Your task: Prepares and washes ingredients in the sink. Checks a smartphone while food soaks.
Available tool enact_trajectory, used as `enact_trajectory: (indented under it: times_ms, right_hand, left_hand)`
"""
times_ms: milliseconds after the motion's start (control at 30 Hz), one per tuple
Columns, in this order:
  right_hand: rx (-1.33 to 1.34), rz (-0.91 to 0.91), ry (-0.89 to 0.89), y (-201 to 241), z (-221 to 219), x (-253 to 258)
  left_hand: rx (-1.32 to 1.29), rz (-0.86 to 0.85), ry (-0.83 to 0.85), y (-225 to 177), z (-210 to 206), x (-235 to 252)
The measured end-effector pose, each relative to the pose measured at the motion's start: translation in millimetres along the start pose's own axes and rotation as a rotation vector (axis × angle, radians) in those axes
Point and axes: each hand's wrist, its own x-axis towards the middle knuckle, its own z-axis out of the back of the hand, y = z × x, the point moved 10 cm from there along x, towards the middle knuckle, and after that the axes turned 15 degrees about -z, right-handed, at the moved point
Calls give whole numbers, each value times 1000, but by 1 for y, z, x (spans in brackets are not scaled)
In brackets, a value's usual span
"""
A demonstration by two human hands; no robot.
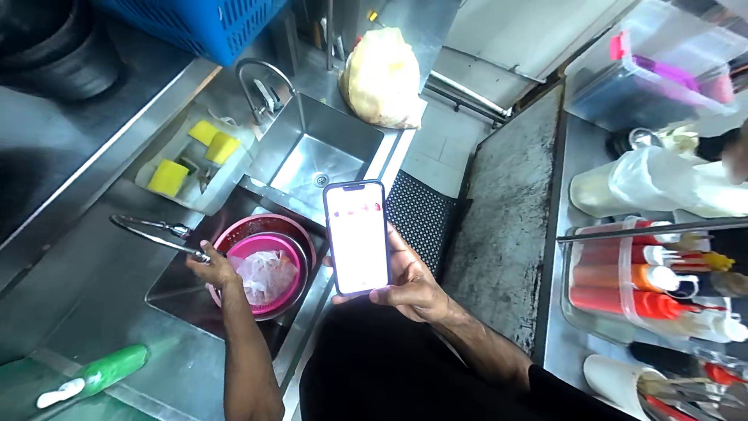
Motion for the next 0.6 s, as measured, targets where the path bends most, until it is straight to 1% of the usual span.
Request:
enact_trajectory:
  times_ms: [67, 133, 233, 367, 600]
  right_hand:
    - [-1, 12, -13, 1, 3, -2]
    - [-2, 15, -26, 2, 5, -3]
    - [1, 17, -29, 2, 7, -5]
    - [7, 12, -29, 1, 7, -4]
    - [11, 11, -13, 1, 3, -2]
  left_hand:
    - [36, 38, 81, 23, -5, 1]
    - [87, 61, 128, 44, -3, 5]
    - [95, 87, 198, 65, 1, 13]
    - [69, 110, 203, 70, 2, 15]
    - [43, 123, 186, 67, 3, 9]
